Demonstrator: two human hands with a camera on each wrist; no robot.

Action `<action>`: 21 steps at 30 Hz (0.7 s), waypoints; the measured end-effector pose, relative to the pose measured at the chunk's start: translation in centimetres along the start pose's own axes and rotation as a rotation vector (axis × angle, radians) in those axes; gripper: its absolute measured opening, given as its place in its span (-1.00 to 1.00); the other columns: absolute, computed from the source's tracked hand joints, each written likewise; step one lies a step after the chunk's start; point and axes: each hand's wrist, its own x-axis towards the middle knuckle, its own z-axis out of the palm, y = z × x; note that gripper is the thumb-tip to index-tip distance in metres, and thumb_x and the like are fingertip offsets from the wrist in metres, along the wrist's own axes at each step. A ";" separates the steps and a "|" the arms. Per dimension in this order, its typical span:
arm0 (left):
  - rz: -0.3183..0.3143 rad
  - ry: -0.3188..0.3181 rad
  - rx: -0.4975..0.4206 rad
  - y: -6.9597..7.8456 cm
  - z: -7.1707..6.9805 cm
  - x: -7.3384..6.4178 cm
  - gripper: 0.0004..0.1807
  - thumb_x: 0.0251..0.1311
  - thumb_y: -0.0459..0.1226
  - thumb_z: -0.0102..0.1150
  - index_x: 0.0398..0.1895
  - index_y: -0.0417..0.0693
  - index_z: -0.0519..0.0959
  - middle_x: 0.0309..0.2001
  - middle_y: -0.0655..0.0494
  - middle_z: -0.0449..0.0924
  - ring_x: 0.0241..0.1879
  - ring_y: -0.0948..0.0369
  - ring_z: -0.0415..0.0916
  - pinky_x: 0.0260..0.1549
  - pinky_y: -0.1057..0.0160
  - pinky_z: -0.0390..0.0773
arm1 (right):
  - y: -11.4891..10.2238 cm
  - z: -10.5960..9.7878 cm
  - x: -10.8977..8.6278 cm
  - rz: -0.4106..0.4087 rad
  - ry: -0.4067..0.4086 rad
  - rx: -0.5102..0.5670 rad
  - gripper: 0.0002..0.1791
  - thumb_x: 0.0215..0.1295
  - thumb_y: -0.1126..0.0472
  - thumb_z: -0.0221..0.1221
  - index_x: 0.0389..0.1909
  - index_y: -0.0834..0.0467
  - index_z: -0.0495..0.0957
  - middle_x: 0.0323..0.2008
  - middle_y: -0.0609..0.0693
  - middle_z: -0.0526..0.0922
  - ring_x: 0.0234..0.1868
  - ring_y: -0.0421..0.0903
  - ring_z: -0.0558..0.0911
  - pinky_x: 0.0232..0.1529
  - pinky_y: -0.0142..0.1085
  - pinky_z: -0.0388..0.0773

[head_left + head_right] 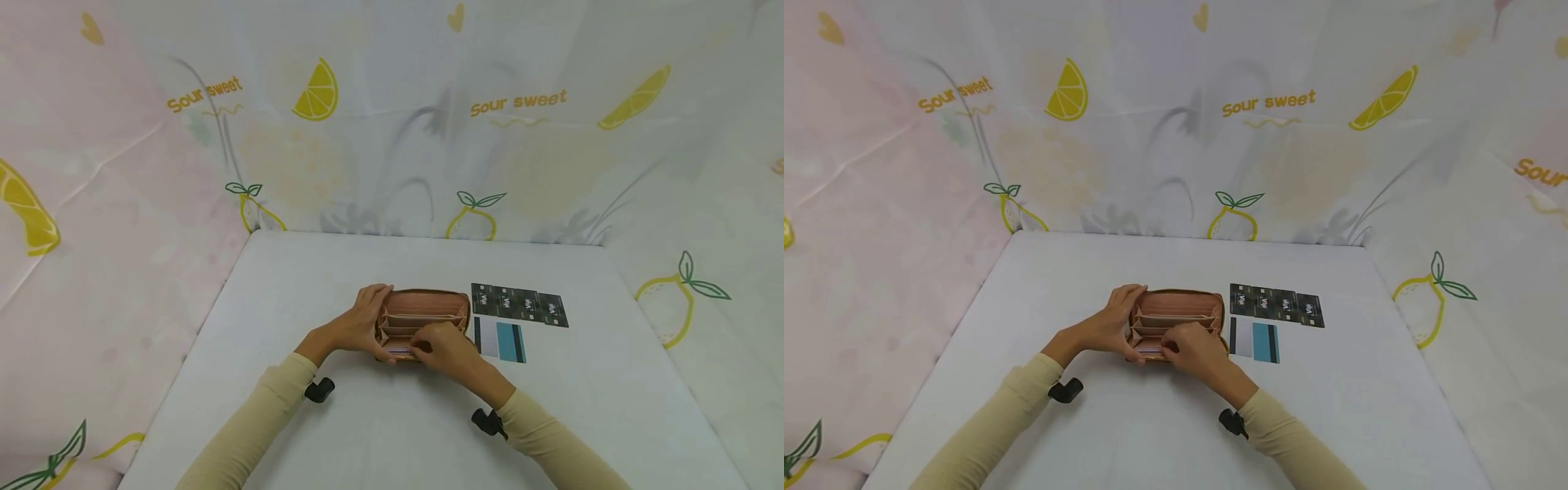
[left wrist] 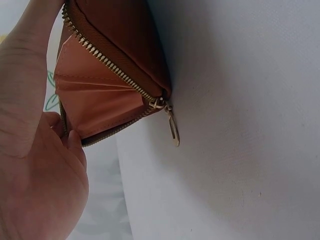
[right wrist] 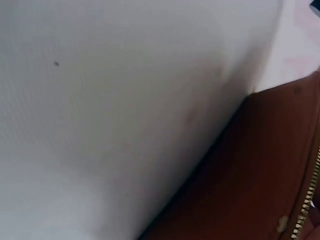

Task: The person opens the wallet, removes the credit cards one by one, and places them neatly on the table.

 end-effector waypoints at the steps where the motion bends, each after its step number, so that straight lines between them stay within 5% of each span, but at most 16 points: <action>1: 0.002 0.002 -0.001 0.0 0.0 0.0 0.58 -0.46 0.38 0.50 0.55 -0.14 -0.21 0.43 -0.05 -0.15 0.39 0.05 -0.18 0.26 0.00 0.26 | 0.0 0.2 0.0 0.002 -0.012 -0.005 -0.95 0.17 0.25 0.37 -0.35 0.13 0.74 -0.40 -0.11 0.71 -0.35 -0.25 0.64 -0.32 -0.33 0.58; 21: -0.013 0.008 -0.010 0.0 0.2 0.0 0.58 -0.47 0.38 0.50 0.54 -0.15 -0.19 0.43 -0.04 -0.14 0.41 0.06 -0.20 0.26 0.01 0.26 | 0.1 0.2 0.5 -0.134 -0.136 -0.102 -0.95 0.23 0.26 0.33 -0.31 0.09 0.74 -0.35 -0.10 0.71 -0.28 -0.20 0.66 -0.21 -0.31 0.59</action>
